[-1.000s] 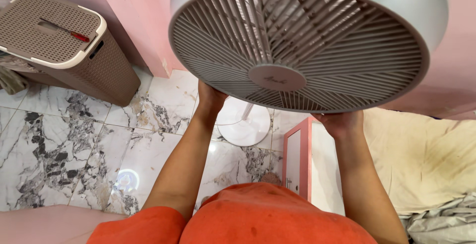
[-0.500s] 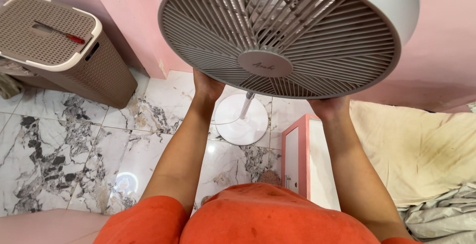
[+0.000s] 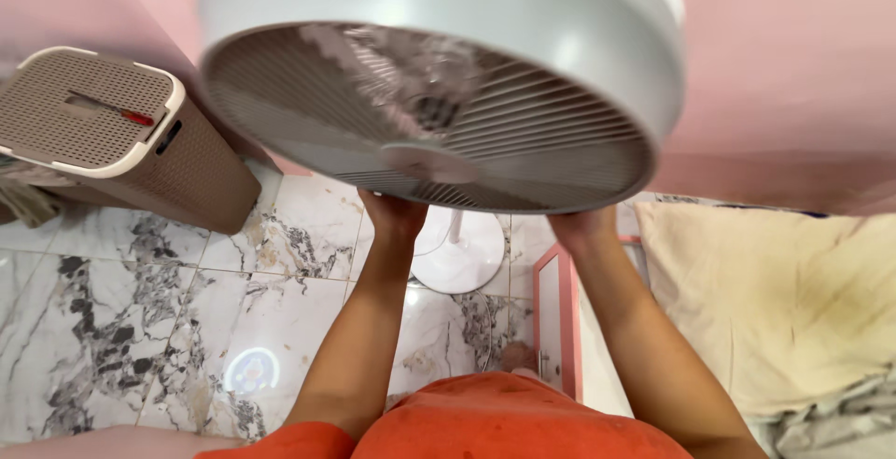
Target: The person disassembles a standing fan by removing the front grille and using a screwdriver to loosen screws on the rear grille. They then reattach the front grille and place it on a nearby basket.
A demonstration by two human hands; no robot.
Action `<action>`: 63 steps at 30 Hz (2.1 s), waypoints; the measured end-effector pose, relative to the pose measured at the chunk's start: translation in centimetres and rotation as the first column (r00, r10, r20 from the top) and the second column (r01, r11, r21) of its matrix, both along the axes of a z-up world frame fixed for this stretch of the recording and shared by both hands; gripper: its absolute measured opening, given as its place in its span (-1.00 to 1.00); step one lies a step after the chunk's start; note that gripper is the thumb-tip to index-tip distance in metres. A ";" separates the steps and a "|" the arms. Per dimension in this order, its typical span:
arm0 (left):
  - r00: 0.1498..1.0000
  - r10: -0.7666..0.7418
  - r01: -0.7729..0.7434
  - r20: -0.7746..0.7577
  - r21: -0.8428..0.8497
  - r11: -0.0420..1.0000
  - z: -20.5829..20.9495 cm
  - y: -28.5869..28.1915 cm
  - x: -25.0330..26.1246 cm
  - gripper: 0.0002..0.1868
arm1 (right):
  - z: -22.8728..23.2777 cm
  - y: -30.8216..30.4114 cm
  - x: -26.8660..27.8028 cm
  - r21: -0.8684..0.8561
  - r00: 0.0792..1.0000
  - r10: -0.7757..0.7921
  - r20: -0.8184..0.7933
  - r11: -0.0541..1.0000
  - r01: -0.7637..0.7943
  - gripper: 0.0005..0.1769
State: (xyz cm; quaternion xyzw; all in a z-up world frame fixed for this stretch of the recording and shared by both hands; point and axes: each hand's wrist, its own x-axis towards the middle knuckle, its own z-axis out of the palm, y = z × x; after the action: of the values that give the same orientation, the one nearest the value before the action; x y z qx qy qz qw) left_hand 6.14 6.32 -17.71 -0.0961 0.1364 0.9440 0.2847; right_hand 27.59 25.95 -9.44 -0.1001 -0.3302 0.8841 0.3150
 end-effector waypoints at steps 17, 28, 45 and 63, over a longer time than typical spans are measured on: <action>0.901 0.104 -0.222 -0.422 -0.243 0.944 1.4 9.5 10.3 -0.62 | 2.1 4.5 4.2 0.047 0.891 0.392 0.231 0.910 -0.412 -0.39; 0.951 0.228 -0.303 -0.207 -0.510 0.805 -0.3 9.1 9.8 -0.49 | 0.6 5.8 3.8 0.090 0.850 0.514 0.117 0.847 -0.524 -0.50; 0.892 0.399 -0.441 -0.211 -0.600 0.668 -1.1 7.8 9.4 -0.28 | 0.1 5.7 2.3 0.163 0.828 0.533 0.174 0.814 -0.558 -0.53; 0.968 0.191 -0.244 -0.164 -0.435 0.867 1.3 6.5 8.0 -0.05 | 1.4 3.3 3.7 0.662 0.918 0.295 0.264 0.638 -0.395 0.25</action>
State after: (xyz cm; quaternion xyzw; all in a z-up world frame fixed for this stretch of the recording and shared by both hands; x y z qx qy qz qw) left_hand 14.09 12.78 -16.45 -0.1199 0.3565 0.9163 0.1378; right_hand 31.29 29.21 -8.04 0.0346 -0.6741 0.7260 0.1318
